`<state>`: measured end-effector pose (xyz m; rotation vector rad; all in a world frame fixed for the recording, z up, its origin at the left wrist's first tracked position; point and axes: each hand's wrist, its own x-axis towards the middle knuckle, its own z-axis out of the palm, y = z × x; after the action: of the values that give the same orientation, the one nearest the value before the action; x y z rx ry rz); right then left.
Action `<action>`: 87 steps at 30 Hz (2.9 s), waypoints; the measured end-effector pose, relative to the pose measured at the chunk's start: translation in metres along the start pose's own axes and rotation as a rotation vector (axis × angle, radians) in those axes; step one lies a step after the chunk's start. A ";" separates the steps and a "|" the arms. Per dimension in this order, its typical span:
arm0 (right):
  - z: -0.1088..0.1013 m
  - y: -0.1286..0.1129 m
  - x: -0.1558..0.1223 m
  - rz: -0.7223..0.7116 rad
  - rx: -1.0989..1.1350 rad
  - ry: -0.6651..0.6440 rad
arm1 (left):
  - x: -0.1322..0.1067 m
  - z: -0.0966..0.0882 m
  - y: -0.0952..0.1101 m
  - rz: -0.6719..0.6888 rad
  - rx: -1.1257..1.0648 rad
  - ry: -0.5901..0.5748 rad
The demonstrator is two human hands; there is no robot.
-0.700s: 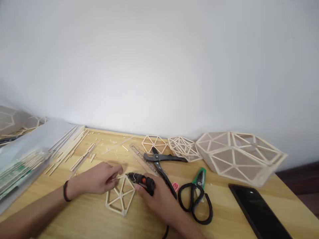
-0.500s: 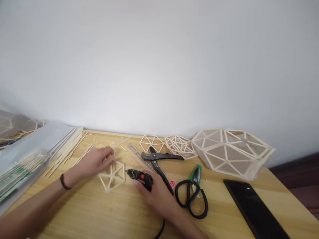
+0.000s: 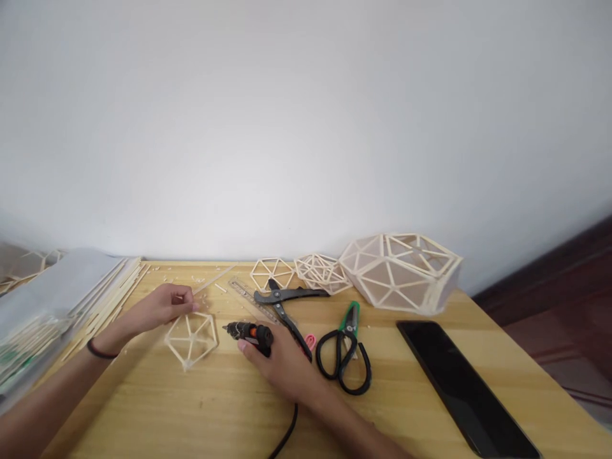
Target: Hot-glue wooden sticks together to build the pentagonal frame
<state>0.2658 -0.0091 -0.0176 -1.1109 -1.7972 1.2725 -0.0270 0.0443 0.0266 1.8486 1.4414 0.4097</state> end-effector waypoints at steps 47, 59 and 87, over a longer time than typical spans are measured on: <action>0.011 -0.011 -0.008 0.137 0.226 -0.031 | 0.023 0.006 -0.029 -0.126 0.489 0.247; -0.001 -0.013 -0.008 0.331 0.379 -0.387 | 0.020 -0.018 0.065 0.109 0.191 0.103; 0.000 -0.007 0.004 0.133 0.767 0.099 | -0.005 0.036 0.126 0.318 -0.060 0.066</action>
<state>0.2623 -0.0064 -0.0102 -0.8272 -1.0064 1.7370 0.0819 0.0155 0.0939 2.0362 1.1640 0.6671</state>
